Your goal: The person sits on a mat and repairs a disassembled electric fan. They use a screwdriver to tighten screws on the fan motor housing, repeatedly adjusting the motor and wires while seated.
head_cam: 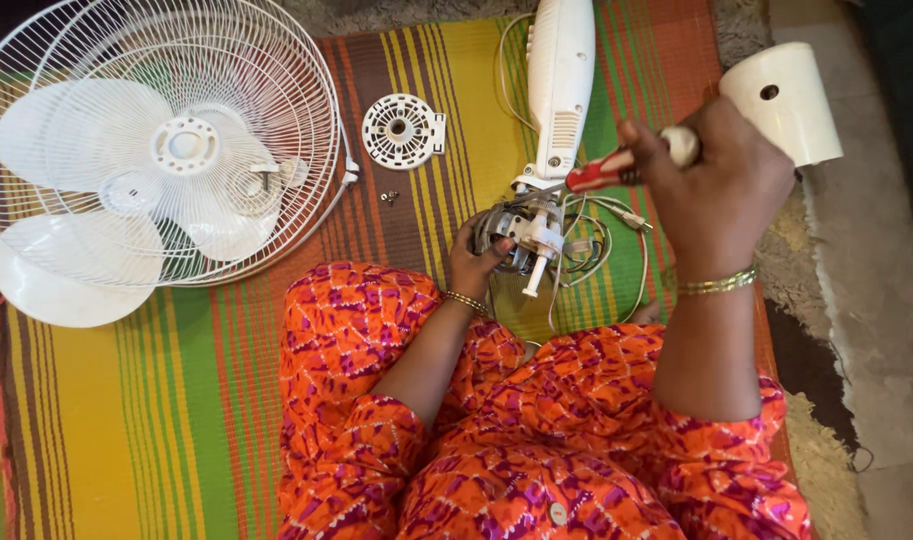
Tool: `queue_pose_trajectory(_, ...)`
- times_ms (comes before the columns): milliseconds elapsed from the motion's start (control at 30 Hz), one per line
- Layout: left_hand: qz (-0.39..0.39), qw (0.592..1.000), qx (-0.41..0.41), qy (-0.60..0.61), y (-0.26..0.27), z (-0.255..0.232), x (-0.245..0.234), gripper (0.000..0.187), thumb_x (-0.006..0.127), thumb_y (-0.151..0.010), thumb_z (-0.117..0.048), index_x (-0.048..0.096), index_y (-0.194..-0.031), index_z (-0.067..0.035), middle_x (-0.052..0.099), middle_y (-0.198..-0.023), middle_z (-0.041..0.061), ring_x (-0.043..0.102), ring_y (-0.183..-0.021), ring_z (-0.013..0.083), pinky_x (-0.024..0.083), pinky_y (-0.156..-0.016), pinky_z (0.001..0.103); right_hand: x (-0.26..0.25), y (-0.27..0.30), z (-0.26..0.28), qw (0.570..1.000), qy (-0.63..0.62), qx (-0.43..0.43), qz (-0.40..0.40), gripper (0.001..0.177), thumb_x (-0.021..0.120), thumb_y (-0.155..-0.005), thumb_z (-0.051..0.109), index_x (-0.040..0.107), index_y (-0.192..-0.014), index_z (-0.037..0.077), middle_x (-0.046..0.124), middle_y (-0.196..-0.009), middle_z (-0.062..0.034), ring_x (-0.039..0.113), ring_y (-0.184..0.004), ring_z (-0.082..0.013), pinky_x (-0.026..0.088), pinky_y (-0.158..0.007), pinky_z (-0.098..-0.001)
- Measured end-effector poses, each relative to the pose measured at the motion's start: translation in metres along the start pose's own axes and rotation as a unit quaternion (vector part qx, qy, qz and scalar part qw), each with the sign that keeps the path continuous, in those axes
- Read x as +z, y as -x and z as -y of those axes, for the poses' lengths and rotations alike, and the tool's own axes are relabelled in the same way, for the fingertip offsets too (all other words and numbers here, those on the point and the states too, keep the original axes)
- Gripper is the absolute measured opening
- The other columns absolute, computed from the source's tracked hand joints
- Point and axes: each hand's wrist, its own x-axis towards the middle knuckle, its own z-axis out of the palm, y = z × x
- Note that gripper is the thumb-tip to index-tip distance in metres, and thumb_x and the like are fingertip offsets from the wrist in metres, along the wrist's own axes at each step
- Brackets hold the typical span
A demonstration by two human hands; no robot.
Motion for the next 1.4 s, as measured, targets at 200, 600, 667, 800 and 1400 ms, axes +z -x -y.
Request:
queue_pose_trajectory(200,0.014,0.998,0.022,-0.059,0.001,0.001,0.005,0.087,0.092,-0.071,-0.039,0.055,-0.139,0.001,0.068,-0.124,0.014,0.067,-0.113,0.0238,0.056,-0.098,0.035,-0.018,-0.011,0.027,0.959,-0.074,-0.272,0.008,0.05,0.079,-0.089,0.008,0.059,-0.132,-0.005,0.051,-0.134,-0.0288,0.064,-0.11,-0.045,0.058,-0.085,-0.0456)
queue_pose_trajectory(600,-0.006,0.998,-0.006,-0.069,0.003,-0.012,0.008,0.087,0.091,-0.069,-0.044,0.057,-0.137,-0.002,0.069,-0.122,0.012,0.068,-0.11,0.0222,0.057,-0.095,0.035,-0.003,-0.001,-0.012,0.995,-0.01,-0.103,0.009,0.055,0.087,-0.09,0.021,0.058,-0.133,0.002,0.058,-0.127,-0.0126,0.067,-0.101,-0.0312,0.057,-0.086,-0.0382)
queue_pose_trajectory(667,-0.004,0.997,0.011,-0.077,0.005,-0.009,0.009,0.086,0.091,-0.07,-0.044,0.058,-0.137,-0.001,0.07,-0.123,0.013,0.068,-0.111,0.0223,0.056,-0.097,0.035,-0.001,-0.001,-0.022,0.97,-0.055,-0.235,-0.001,0.071,0.085,-0.09,0.01,0.044,-0.145,-0.007,0.043,-0.139,-0.0203,0.059,-0.118,-0.0421,0.056,-0.102,-0.0444)
queue_pose_trajectory(800,-0.003,0.996,0.03,-0.088,0.003,-0.006,0.01,0.085,0.092,-0.071,-0.044,0.059,-0.137,-0.001,0.071,-0.121,0.014,0.069,-0.11,0.0228,0.056,-0.097,0.035,-0.008,0.005,-0.031,0.956,-0.22,-0.163,0.108,0.063,0.069,-0.096,0.004,0.038,-0.15,0.0,0.034,-0.154,-0.0213,0.053,-0.132,-0.0291,0.057,-0.107,-0.0334)
queue_pose_trajectory(1400,-0.013,0.995,0.025,-0.091,0.004,-0.009,0.011,0.089,0.09,-0.072,-0.05,0.057,-0.139,0.0,0.07,-0.124,0.013,0.067,-0.114,0.0225,0.055,-0.098,0.034,-0.013,0.006,-0.032,0.983,-0.136,-0.106,0.066,0.044,0.082,-0.088,-0.002,0.062,-0.128,-0.004,0.056,-0.132,-0.0181,0.067,-0.113,-0.0278,0.059,-0.09,-0.0326)
